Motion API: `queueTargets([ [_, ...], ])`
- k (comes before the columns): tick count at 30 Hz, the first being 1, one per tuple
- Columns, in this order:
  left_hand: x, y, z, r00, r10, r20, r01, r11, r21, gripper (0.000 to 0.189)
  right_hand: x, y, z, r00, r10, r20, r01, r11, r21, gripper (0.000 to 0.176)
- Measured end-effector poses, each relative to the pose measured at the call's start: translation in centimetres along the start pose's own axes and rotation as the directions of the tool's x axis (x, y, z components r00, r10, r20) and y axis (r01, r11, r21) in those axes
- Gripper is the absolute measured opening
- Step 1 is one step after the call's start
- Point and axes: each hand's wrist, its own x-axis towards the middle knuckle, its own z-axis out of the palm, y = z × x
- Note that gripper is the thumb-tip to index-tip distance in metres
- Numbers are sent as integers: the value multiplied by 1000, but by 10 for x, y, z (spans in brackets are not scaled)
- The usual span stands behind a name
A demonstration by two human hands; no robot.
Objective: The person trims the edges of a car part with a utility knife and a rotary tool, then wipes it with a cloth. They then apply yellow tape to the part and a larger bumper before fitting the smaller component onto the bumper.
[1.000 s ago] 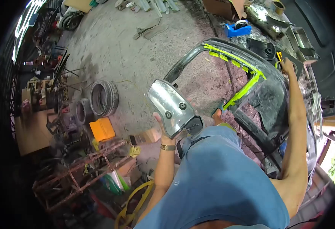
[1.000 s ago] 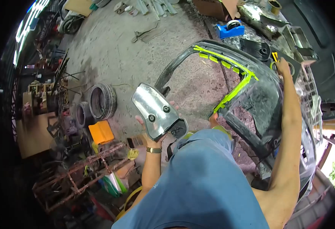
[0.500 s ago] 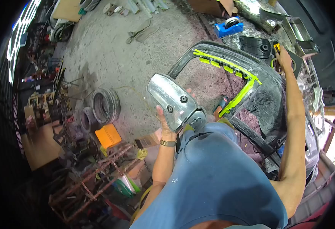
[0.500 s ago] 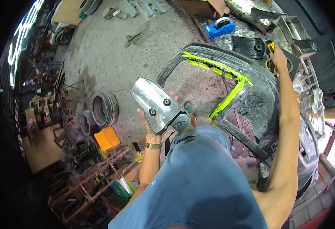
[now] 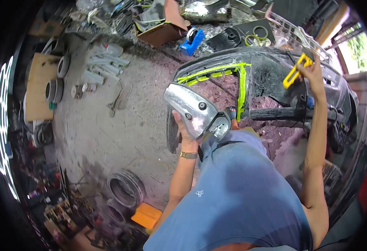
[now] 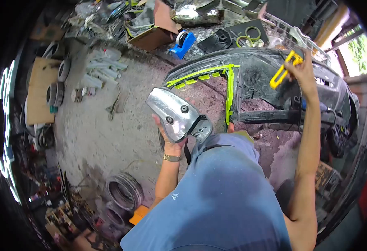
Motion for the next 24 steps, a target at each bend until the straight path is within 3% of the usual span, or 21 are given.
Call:
queueTargets([
  [2, 8, 1, 4, 999, -29, 35, 28, 999, 34, 101, -58, 17, 3, 972, 202, -118, -171, 959, 225, 49],
  [6, 17, -3, 2, 977, -189, 99, 200, 972, -123, 90, -157, 44, 14, 913, 389, -120, -273, 803, 529, 30],
  [8, 23, -6, 6, 965, -219, 142, 238, 962, -131, 90, -196, 67, 16, 899, 424, -109, -188, 598, 779, 29],
  [9, 25, -9, 9, 957, -232, 172, 258, 955, -145, 90, -212, 68, 18, 896, 427, -121, -179, 597, 782, 29],
  [11, 29, -15, 18, 955, -232, 185, 263, 950, -168, 91, -233, 64, 30, 845, 535, -10, -181, 303, 936, 32],
  [15, 34, -29, 37, 952, -222, 212, 276, 921, -275, 91, -243, 65, 43, 910, 400, 112, -227, 252, 941, 47],
  [17, 36, -39, 46, 955, -199, 222, 257, 926, -277, 92, -229, 51, 35, 953, 213, 216, -280, 343, 896, 62],
  [22, 40, -71, 71, 954, -126, 272, 202, 941, -273, 94, -195, 38, -5, 930, 193, 312, -367, 436, 822, 63],
  [24, 39, -84, 80, 961, -77, 264, 154, 947, -284, 95, -187, 39, -21, 923, 153, 353, -370, 600, 709, 60],
])
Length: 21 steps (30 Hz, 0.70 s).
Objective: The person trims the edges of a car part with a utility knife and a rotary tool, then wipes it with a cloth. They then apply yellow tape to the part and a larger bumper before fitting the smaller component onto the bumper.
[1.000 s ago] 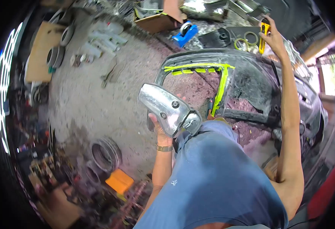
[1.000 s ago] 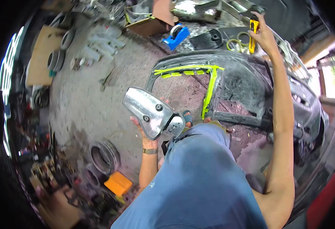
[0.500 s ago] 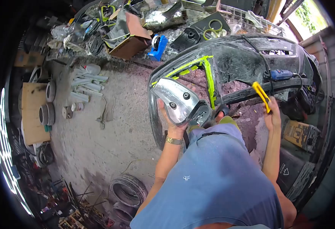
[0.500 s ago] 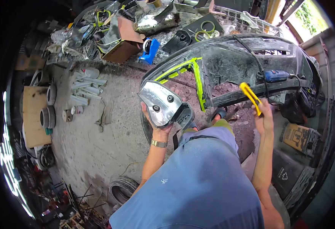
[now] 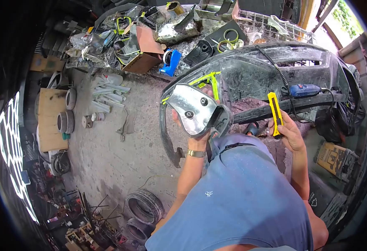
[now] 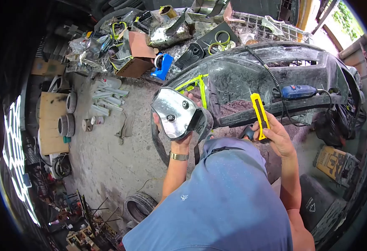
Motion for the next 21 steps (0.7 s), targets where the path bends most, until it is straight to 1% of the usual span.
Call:
queueTargets([
  [1, 1, -7, 4, 1000, 15, 1, -15, 1000, 5, 95, 2, -7, -5, 1000, 7, 25, -6, 999, -36, 53],
  [2, 1, -13, 9, 998, 59, -13, -58, 995, 79, 95, 3, -14, -9, 999, 13, 43, -12, 999, -36, 53],
  [3, 1, -19, 13, 994, 105, -24, -100, 983, 152, 96, 4, -20, -13, 997, 25, 76, -15, 992, -128, 49],
  [4, 0, -24, 14, 992, 123, -22, -119, 981, 155, 96, 7, -26, -18, 993, 37, 108, -12, 975, -221, 46],
  [5, -1, -29, 12, 989, 149, -24, -144, 980, 135, 97, 9, -29, -22, 992, 42, 123, -14, 975, -222, 46],
  [7, -2, -40, 16, 979, 205, -22, -200, 972, 122, 94, 10, -33, -31, 989, 78, 122, -50, 976, -213, 34],
  [8, -3, -46, 20, 977, 210, -24, -206, 971, 122, 94, 11, -33, -34, 989, 95, 117, -69, 975, -210, 29],
  [9, -4, -49, 25, 965, 261, -19, -253, 947, 196, 93, 13, -29, -35, 994, 48, 101, -32, 986, -161, 30],
  [10, -6, -52, 28, 951, 309, -10, -295, 916, 271, 93, 15, -26, -39, 993, 49, 105, -32, 987, -159, 30],
  [11, -6, -55, 29, 937, 349, -14, -324, 883, 340, 93, 16, -23, -41, 993, 36, 116, -23, 993, -117, 29],
  [12, -6, -58, 32, 939, 345, -10, -321, 883, 342, 93, 17, -23, -42, 992, 20, 122, -11, 997, -75, 29],
  [13, -5, -61, 36, 927, 376, 7, -346, 843, 412, 93, 14, -38, -27, 989, 57, 135, -40, 991, -128, 25],
  [14, -3, -63, 39, 915, 402, 31, -367, 799, 477, 93, 13, -42, -24, 972, 70, 224, -25, 980, -198, 21],
  [16, 2, -67, 42, 924, 378, 59, -358, 798, 485, 92, 7, -41, -6, 977, 36, 212, 27, 959, -284, 30],
  [17, 5, -69, 45, 920, 386, 71, -370, 794, 483, 91, 7, -41, 5, 981, 24, 191, 32, 959, -282, 30],
  [18, 7, -69, 48, 915, 395, 82, -383, 789, 481, 91, 7, -41, 18, 956, -164, 242, 275, 788, -551, 35],
  [19, 9, -69, 49, 917, 390, 86, -381, 791, 479, 89, 8, -42, 26, 886, -310, 346, 460, 483, -745, 41],
  [20, 12, -70, 52, 923, 374, 90, -370, 799, 475, 89, 7, -42, 32, 887, -319, 333, 454, 478, -752, 41],
  [21, 15, -70, 57, 913, 404, 52, -369, 767, 526, 86, 4, -41, 37, 911, -225, 346, 410, 400, -819, 46],
])
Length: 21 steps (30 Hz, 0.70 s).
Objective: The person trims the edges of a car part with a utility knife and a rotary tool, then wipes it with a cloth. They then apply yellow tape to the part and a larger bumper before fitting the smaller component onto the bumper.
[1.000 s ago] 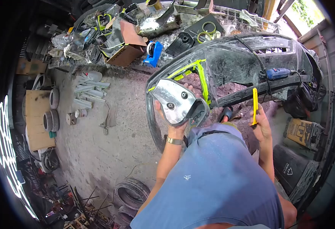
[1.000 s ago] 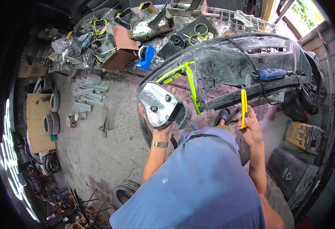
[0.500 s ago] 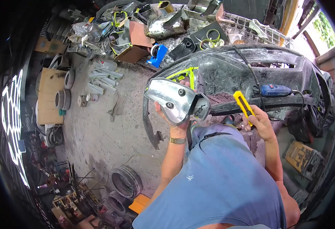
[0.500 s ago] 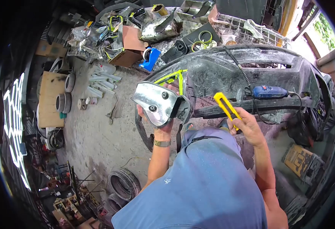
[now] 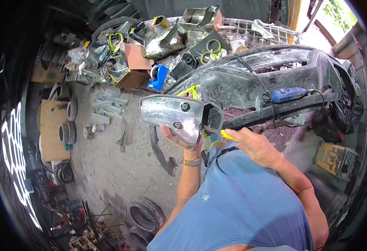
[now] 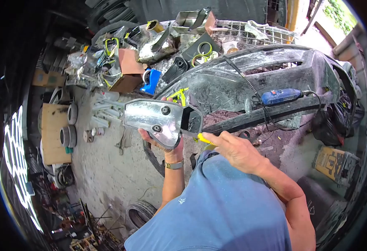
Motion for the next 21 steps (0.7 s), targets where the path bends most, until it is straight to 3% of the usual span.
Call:
queueTargets([
  [1, 2, 2, 5, 999, 11, -49, -8, 998, 59, 83, 0, -5, 4, 995, 47, 89, -38, 994, -104, 50],
  [3, 7, 5, 8, 999, -19, -45, 22, 998, 54, 83, 4, -9, 14, 1000, 17, 25, -12, 987, -158, 49],
  [5, 13, 7, 2, 997, -77, 18, 78, 995, -57, 84, 7, -13, 19, 996, 31, 81, -14, 979, -201, 48],
  [13, 33, 12, -9, 987, -138, 87, 142, 989, -34, 83, 21, -21, 32, 998, 60, -2, -57, 950, -306, 45],
  [16, 38, 8, -14, 983, -172, 62, 176, 981, -78, 80, 26, -16, 40, 995, 84, -51, -97, 936, -337, 47],
  [18, 39, 6, -7, 989, -135, -59, 138, 989, 53, 78, 28, -15, 42, 992, 90, -85, -115, 928, -353, 48],
  [21, 43, 10, 5, 979, -146, -142, 157, 985, 71, 78, 29, -16, 45, 986, 67, -154, -121, 919, -376, 51],
])
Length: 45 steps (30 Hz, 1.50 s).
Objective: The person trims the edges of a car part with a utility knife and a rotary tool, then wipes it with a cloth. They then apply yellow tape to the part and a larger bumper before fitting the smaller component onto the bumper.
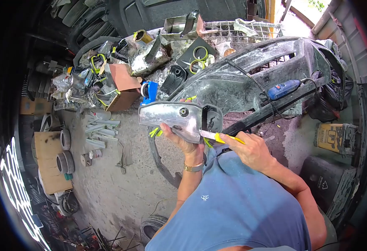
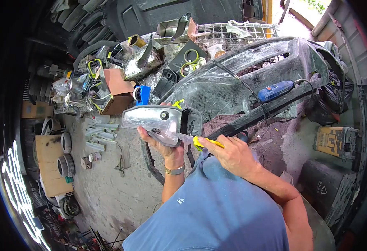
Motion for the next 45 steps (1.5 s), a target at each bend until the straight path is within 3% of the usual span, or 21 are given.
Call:
queueTargets([
  [2, 2, 0, 3, 1000, -14, 17, 14, 1000, -9, 81, -2, -1, 2, 985, -11, -172, 11, 1000, -1, 50],
  [6, 8, -2, 4, 994, 55, 93, -55, 998, -12, 82, -5, 0, -9, 965, 138, -224, -95, 977, 192, 50],
  [7, 9, -2, 2, 991, 57, 120, -48, 996, -79, 82, -8, 1, -12, 963, 235, -131, -148, 870, 470, 49],
  [8, 10, -2, 1, 987, 61, 147, -40, 989, -145, 83, -9, 0, -15, 954, 298, -14, -203, 682, 703, 48],
  [10, 10, -1, 0, 984, 66, 164, -46, 991, -126, 85, -6, 0, -19, 971, 238, -13, -163, 703, 692, 46],
  [12, 9, -1, 0, 981, 82, 176, -54, 986, -157, 87, -5, -1, -20, 983, 20, -185, 71, 877, 476, 44],
  [16, 5, 1, 1, 974, 108, 198, -75, 983, -170, 89, -13, -4, -21, 992, 10, -128, 52, 879, 475, 44],
  [18, 5, 1, -3, 953, 193, 235, -172, 979, -106, 93, -17, -7, -25, 966, 254, 44, -226, 753, 618, 43],
  [21, -3, 5, 0, 948, 203, 245, -190, 979, -76, 100, -19, -9, -24, 925, 369, 91, -354, 751, 557, 40],
  [25, -5, 5, -4, 952, 245, 184, -227, 967, -115, 101, -20, -5, -10, 955, 296, -19, -237, 801, 550, 35],
  [27, -10, 3, -9, 952, 248, 181, -219, 962, -165, 89, -4, -6, -14, 863, 498, 84, -403, 578, 710, 32],
  [30, -22, -1, -8, 959, 219, 181, -203, 974, -104, 91, 29, 3, -3, 846, 531, 50, -248, 308, 919, 26],
  [32, -29, -2, -8, 971, 175, 163, -165, 983, -77, 95, 42, 8, 0, 864, 501, 59, -301, 418, 857, 21],
  [35, -28, -3, -15, 939, 227, 258, -227, 973, -33, 97, 49, 18, 0, 881, 465, 85, -305, 422, 854, 23],
  [38, -27, 0, -25, 965, 143, 219, -164, 983, 80, 94, 51, 18, -8, 898, 425, 113, -319, 453, 832, 23],
  [40, -24, 2, -29, 971, 143, 190, -154, 987, 43, 85, 51, 23, -4, 897, 410, 165, -354, 443, 824, 25],
  [42, -20, 1, -34, 987, 108, 116, -103, 993, -50, 73, 54, 19, -1, 895, 375, 243, -365, 298, 882, 26],
  [43, -19, 1, -33, 987, 127, 96, -120, 990, -73, 64, 55, 19, 4, 894, 366, 257, -373, 292, 881, 26],
  [44, -16, -1, -33, 987, 136, 83, -130, 989, -77, 64, 56, 18, 5, 895, 356, 268, -380, 296, 876, 26],
  [45, -13, -2, -35, 988, 145, 62, -141, 988, -59, 63, 56, 17, 7, 878, 353, 324, -411, 208, 887, 25],
])
